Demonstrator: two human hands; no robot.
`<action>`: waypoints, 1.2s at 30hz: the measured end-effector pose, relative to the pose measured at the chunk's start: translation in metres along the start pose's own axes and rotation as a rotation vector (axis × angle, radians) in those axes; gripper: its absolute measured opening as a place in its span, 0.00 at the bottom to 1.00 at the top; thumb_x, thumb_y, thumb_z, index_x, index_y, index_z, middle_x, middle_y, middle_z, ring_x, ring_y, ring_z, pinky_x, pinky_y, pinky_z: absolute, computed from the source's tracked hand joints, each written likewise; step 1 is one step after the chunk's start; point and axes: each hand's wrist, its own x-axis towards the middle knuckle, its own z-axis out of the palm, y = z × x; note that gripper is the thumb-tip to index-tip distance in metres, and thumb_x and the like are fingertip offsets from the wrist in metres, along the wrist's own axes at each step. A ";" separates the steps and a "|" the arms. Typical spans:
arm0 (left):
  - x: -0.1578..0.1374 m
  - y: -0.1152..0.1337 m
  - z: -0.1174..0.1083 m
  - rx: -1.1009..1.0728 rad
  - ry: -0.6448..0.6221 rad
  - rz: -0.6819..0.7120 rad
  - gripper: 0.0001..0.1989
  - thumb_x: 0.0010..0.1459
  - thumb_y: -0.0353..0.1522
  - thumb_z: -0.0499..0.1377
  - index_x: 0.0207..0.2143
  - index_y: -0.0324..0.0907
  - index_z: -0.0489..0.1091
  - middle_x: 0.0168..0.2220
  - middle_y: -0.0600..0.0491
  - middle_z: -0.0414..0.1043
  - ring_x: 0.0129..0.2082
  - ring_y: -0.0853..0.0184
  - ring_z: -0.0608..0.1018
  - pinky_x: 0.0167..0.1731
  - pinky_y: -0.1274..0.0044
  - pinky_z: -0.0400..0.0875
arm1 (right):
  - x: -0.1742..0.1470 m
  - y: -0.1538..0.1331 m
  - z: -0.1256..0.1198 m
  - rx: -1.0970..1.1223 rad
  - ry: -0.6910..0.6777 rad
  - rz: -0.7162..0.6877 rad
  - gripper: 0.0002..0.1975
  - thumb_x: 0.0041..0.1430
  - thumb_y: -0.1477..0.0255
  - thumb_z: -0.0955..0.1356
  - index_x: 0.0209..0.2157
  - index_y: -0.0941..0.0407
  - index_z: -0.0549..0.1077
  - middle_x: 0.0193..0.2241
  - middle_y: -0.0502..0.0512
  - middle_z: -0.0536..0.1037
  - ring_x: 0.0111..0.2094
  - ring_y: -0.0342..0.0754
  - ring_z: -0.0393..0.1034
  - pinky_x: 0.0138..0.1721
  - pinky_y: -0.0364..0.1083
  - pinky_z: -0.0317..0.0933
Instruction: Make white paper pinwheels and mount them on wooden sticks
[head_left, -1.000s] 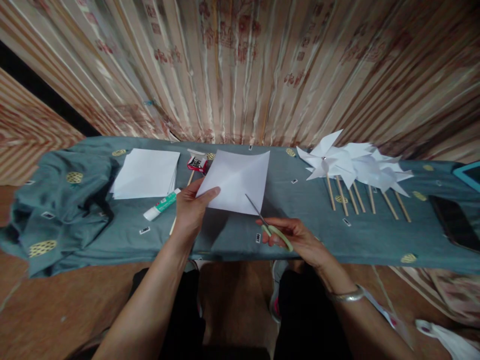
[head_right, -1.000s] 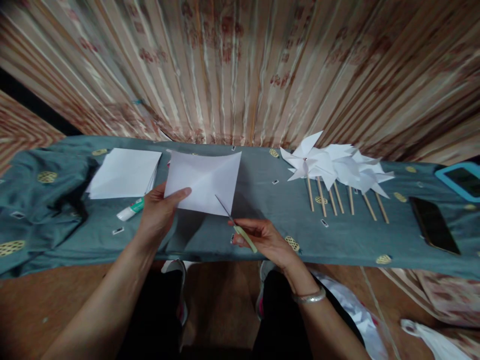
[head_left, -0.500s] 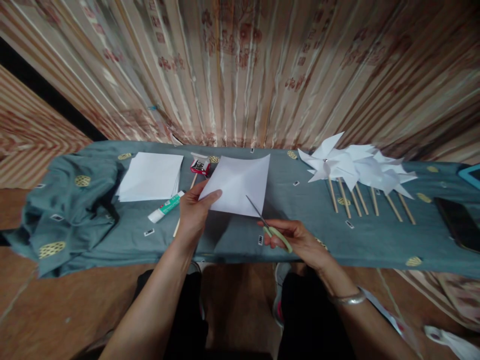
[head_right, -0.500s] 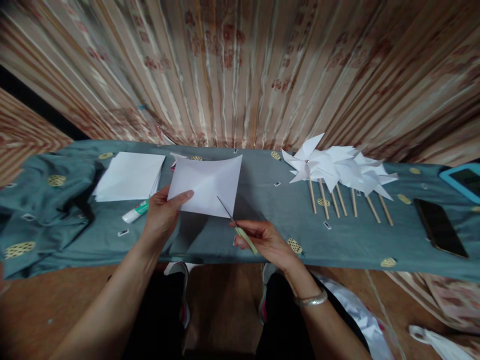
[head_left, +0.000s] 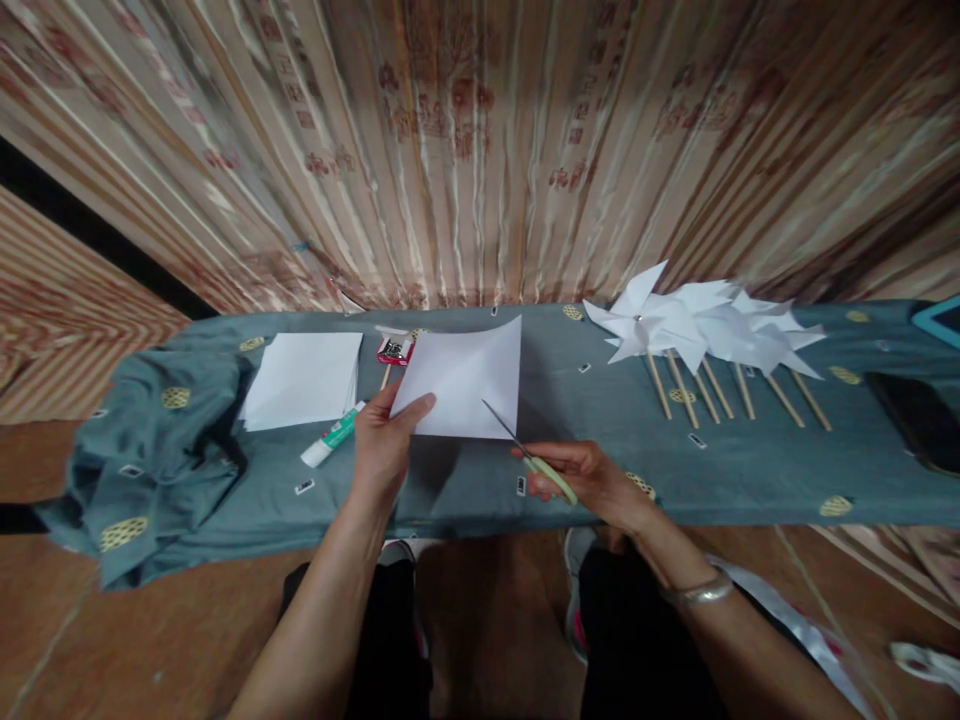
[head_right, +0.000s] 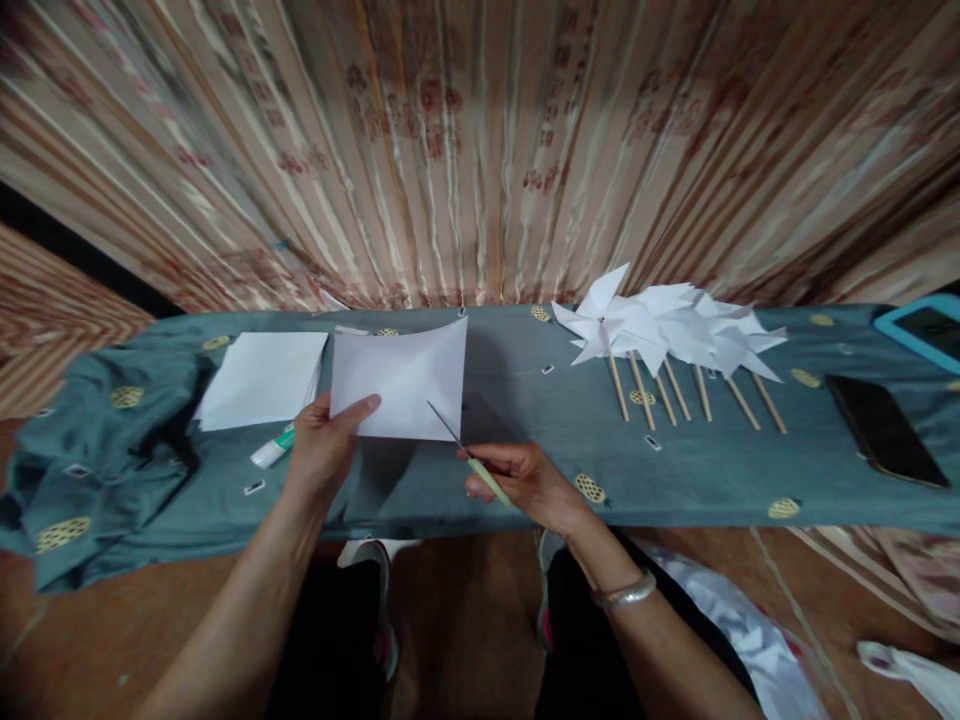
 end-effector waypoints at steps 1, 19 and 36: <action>0.000 0.001 0.000 -0.001 0.003 -0.002 0.19 0.34 0.30 0.72 0.35 0.41 0.79 0.31 0.53 0.80 0.27 0.68 0.77 0.33 0.76 0.70 | 0.001 0.001 0.000 0.006 0.003 0.004 0.27 0.40 0.64 0.79 0.44 0.58 0.79 0.23 0.49 0.77 0.24 0.38 0.66 0.26 0.40 0.61; -0.010 0.004 0.007 0.002 -0.052 -0.036 0.18 0.36 0.33 0.73 0.34 0.43 0.78 0.31 0.54 0.81 0.28 0.66 0.78 0.34 0.74 0.73 | 0.000 0.003 0.004 0.015 -0.053 -0.105 0.26 0.40 0.62 0.78 0.42 0.58 0.78 0.29 0.50 0.78 0.28 0.39 0.68 0.29 0.40 0.60; -0.014 -0.001 0.007 0.008 -0.099 -0.040 0.15 0.38 0.32 0.71 0.33 0.46 0.79 0.32 0.56 0.80 0.29 0.65 0.77 0.34 0.75 0.72 | -0.003 -0.003 0.006 -0.017 0.036 -0.038 0.32 0.35 0.63 0.79 0.44 0.58 0.73 0.25 0.50 0.78 0.26 0.42 0.70 0.27 0.41 0.60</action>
